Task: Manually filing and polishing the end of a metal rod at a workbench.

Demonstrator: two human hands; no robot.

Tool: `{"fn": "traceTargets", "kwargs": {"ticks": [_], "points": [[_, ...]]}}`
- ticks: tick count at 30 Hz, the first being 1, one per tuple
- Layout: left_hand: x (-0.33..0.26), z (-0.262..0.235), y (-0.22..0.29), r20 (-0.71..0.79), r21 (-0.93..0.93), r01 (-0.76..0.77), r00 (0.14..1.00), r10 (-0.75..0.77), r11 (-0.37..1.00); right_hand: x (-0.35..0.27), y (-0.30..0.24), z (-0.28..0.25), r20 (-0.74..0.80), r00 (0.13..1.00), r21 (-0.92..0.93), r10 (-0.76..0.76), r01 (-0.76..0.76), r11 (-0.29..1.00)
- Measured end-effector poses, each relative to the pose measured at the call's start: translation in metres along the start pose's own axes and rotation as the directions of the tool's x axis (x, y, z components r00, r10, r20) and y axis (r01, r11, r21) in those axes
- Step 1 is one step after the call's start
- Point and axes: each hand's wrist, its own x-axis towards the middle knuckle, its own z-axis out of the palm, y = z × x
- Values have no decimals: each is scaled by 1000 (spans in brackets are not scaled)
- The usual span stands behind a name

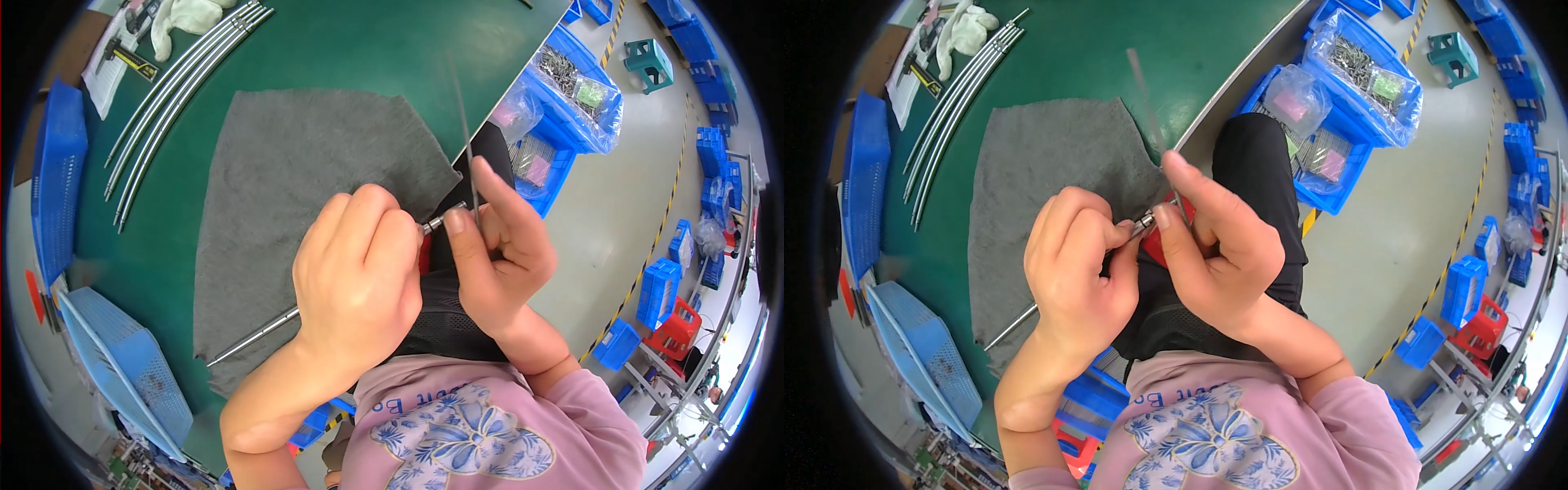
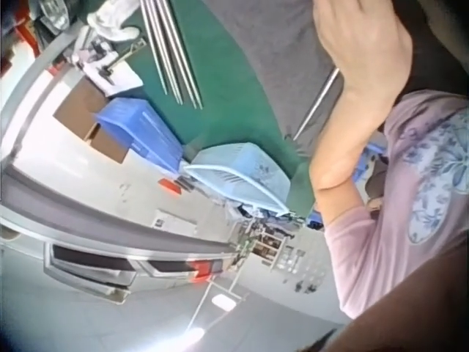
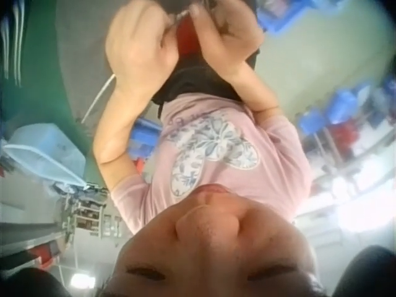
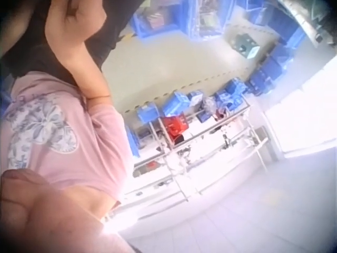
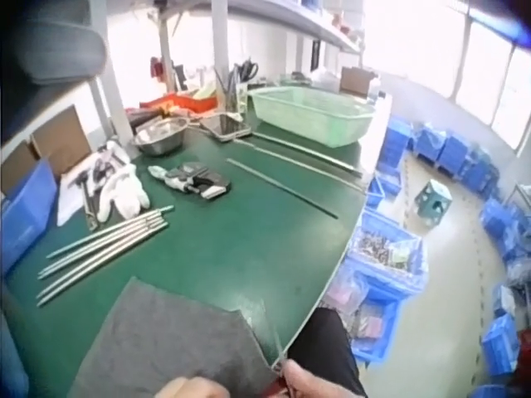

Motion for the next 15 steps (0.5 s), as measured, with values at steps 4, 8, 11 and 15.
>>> {"fn": "traceTargets", "kwargs": {"ticks": [4, 8, 11, 15], "points": [[0, 1, 0, -17, -16, 3, 1000, -3, 1000, 3, 0, 1, -12, 1000, 50, 9, -8, 999], [1, -1, 0, -3, -15, 14, 1000, -14, 1000, 3, -1, 0, -12, 997, 86, 80, -79, 993], [2, -3, -1, 1, -31, 18, 1000, -18, 999, 6, 1, 1, -55, 994, 144, 90, -81, 986], [3, -4, 0, -12, -61, 16, 1000, -16, 998, 7, 3, 0, -55, 995, 135, 88, -80, 988]]}}
